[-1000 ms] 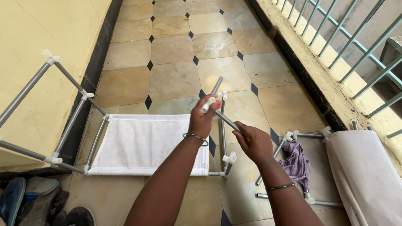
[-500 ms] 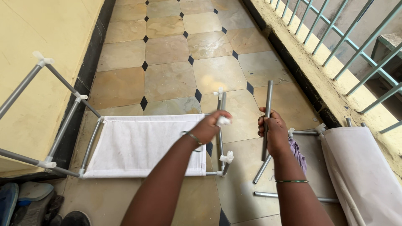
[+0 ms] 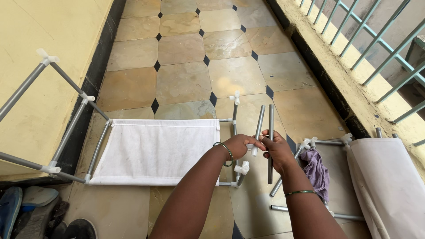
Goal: The person assembles a shoe rack by fitting metal tubes into plastic joints and sliding white fabric onto the tubes.
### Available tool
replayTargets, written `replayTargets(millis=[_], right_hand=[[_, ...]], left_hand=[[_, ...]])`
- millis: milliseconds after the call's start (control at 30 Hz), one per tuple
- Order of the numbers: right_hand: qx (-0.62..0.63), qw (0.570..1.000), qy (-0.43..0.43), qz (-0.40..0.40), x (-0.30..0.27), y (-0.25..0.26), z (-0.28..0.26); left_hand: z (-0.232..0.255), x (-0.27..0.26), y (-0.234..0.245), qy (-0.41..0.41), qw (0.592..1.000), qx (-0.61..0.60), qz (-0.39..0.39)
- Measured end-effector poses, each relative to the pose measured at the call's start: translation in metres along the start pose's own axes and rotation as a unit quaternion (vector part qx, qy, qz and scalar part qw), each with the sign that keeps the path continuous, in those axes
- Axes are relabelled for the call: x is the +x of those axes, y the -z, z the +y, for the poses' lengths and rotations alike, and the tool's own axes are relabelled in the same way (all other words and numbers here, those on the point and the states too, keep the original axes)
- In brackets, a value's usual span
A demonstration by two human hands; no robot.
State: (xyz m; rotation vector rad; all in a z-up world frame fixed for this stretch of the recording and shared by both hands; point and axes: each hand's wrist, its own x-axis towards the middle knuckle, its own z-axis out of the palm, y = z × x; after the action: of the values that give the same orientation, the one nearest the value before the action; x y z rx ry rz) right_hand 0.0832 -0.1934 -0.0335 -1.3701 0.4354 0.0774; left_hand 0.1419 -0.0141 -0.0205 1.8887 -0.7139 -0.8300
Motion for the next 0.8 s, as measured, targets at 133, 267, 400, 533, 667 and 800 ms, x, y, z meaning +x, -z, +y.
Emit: replayTargets(millis=[133,267,400,533,667,800], right_hand=[[0.035,0.998,0.000,-0.050,-0.005,-0.014,0.000],[0.036,0.998,-0.022,-0.053,-0.002,-0.018,0.006],[0.028,0.998,-0.028,-0.051,0.016,-0.006,0.024],[-0.198,0.977,-0.060,0.046,0.047,0.026,0.081],[-0.336,0.937,-0.039,0.090,0.070,0.047,0.140],[-0.389,0.915,-0.041,0.098,0.077,0.052,0.143]], left_hand=[[-0.010,-0.009,-0.010,0.022,0.999,-0.027,0.003],[-0.023,-0.031,0.001,-0.031,0.997,-0.072,0.013],[-0.040,-0.062,0.013,0.006,0.965,-0.253,0.068],[-0.034,-0.089,0.005,-0.050,0.960,-0.276,0.018],[-0.013,-0.098,-0.020,-0.036,0.971,-0.234,-0.001],[-0.004,-0.099,-0.029,-0.016,0.977,-0.208,0.048]])
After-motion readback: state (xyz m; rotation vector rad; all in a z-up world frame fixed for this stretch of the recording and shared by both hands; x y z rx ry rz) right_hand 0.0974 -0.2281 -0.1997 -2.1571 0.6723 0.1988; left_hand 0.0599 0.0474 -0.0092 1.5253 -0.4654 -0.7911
